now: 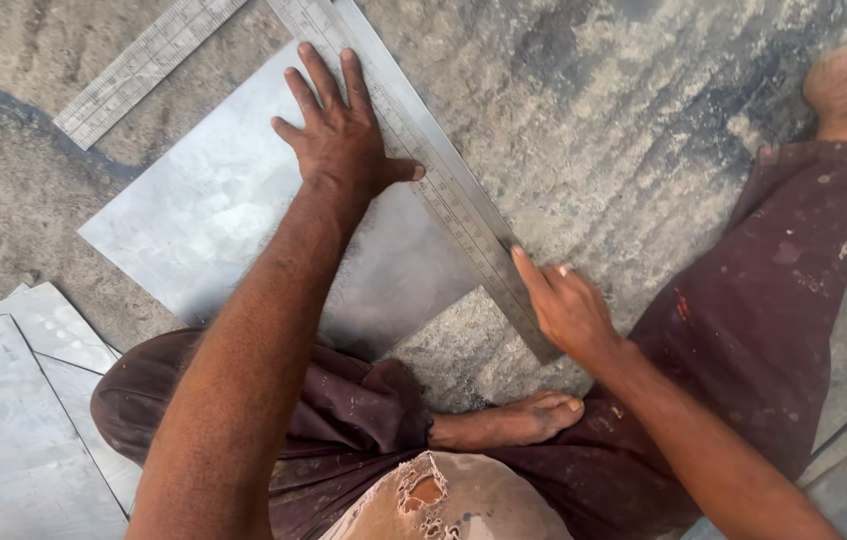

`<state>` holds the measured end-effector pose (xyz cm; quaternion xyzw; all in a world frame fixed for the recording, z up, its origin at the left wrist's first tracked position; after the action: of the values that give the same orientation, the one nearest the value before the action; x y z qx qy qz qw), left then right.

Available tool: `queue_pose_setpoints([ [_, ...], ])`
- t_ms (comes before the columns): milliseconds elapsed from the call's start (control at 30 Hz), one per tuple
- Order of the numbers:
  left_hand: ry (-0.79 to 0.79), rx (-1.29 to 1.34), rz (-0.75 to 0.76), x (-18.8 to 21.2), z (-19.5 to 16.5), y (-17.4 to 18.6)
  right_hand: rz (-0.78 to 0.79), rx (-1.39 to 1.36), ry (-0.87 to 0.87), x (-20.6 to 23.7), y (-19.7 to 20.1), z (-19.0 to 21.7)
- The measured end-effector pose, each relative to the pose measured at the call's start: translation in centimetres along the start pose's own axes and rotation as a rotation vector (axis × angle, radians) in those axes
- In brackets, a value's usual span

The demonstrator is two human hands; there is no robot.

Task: The person sits on the floor and uses a metal ruler and a scribing tool to mark straight lines on a rectangular metal sheet. They repeatedly reposition the ruler to draw intersecting lines, preparing the sheet for cutting.

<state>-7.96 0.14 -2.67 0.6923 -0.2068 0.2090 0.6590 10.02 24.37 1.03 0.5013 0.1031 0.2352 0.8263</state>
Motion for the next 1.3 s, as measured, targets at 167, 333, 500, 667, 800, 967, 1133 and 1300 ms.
queue_pose_setpoints([
  [167,-0.029,0.053,-0.011,-0.2,-0.4,-0.9,-0.047,0.042,-0.048,7.7,-0.1,-1.0],
  [333,-0.025,0.146,-0.097,-0.3,0.0,-1.0,-0.360,-0.336,-0.257,7.1,0.1,-1.9],
  [500,0.028,0.320,-0.427,0.2,0.7,-1.4,-0.416,-0.411,-0.392,6.0,-0.8,-1.3],
  [667,0.087,0.366,-0.585,-0.1,1.0,-3.3,-0.360,-0.199,-0.353,5.0,-1.3,0.8],
  [800,0.099,0.373,-0.628,-0.2,1.9,-4.0,-0.235,-0.248,-0.381,4.4,-3.0,1.3],
  [967,0.036,0.287,-0.674,0.0,2.5,-4.8,-0.265,-0.112,-0.275,4.2,-3.2,2.0],
  [1133,0.028,0.269,-0.736,-0.2,2.8,-5.8,-0.199,-0.075,-0.266,4.3,-4.5,1.7],
  [1300,0.019,0.282,-0.814,0.0,3.0,-6.0,-0.186,-0.060,-0.237,4.5,-5.3,1.8],
])
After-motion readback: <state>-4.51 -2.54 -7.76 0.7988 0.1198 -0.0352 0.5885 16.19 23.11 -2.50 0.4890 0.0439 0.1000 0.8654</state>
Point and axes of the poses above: each hand's wrist, its own x-axis away from the middle knuckle, its own y-axis out of the back of the hand, z = x × y, the point moved 9 cm from there along -x, towards the middle knuckle, and after that the axes turned 3 degrees about -z, right-handed, at the moved point
